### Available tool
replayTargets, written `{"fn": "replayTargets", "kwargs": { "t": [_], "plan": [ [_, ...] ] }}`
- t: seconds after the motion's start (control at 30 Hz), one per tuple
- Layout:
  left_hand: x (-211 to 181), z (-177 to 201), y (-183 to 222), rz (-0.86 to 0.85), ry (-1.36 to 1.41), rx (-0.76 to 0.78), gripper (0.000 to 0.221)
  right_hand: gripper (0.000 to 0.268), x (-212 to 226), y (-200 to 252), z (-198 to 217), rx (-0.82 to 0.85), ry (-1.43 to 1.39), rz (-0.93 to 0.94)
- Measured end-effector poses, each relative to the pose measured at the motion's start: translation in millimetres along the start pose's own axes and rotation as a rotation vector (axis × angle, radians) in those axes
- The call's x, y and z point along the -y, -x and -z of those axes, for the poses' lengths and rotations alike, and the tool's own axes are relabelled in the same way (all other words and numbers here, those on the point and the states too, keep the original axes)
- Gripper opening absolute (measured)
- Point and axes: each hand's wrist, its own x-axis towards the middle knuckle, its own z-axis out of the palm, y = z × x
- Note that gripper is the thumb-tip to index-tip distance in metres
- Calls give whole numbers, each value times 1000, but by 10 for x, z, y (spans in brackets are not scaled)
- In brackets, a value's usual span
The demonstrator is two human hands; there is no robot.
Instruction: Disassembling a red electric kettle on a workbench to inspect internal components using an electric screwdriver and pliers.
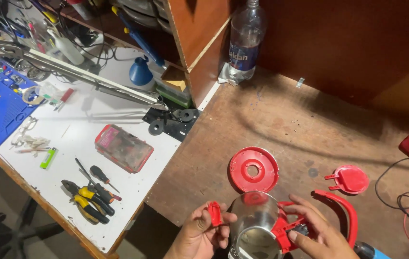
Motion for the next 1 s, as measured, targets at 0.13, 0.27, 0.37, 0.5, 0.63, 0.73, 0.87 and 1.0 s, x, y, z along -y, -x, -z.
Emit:
{"fn": "replayTargets", "kwargs": {
  "t": [0.13, 0.27, 0.37, 0.5, 0.63, 0.73, 0.87, 1.0],
  "plan": [
    [-67, 238, -62, 12, 21, 15, 81, 53, -352, -65, 55, -4, -23, 12],
    [-146, 337, -50, 40, 45, 29, 59, 54, -662, -126, 198, 63, -64, 101],
    [-200, 393, -68, 48, 17, 40, 45, 58, -396, -81, 175, 15, 50, 76],
    [-245, 472, -47, 76, -8, 29, 45, 67, -153, 8, 49, -128, 155, 91],
    [-284, 607, -23, 133, 2, -136, 55, 61, -361, 16, 40, -177, 137, 16],
    [-329, 677, 1, 156, -35, -150, 62, 49, -613, -19, 110, -136, 184, 221],
    [-373, 684, 50, 153, -15, -125, 66, 48, -499, 25, 109, -116, 69, 87],
    [-415, 657, 120, 161, -5, -88, 77, 62, -223, 64, 162, -49, -2, -52]
  ]
}}
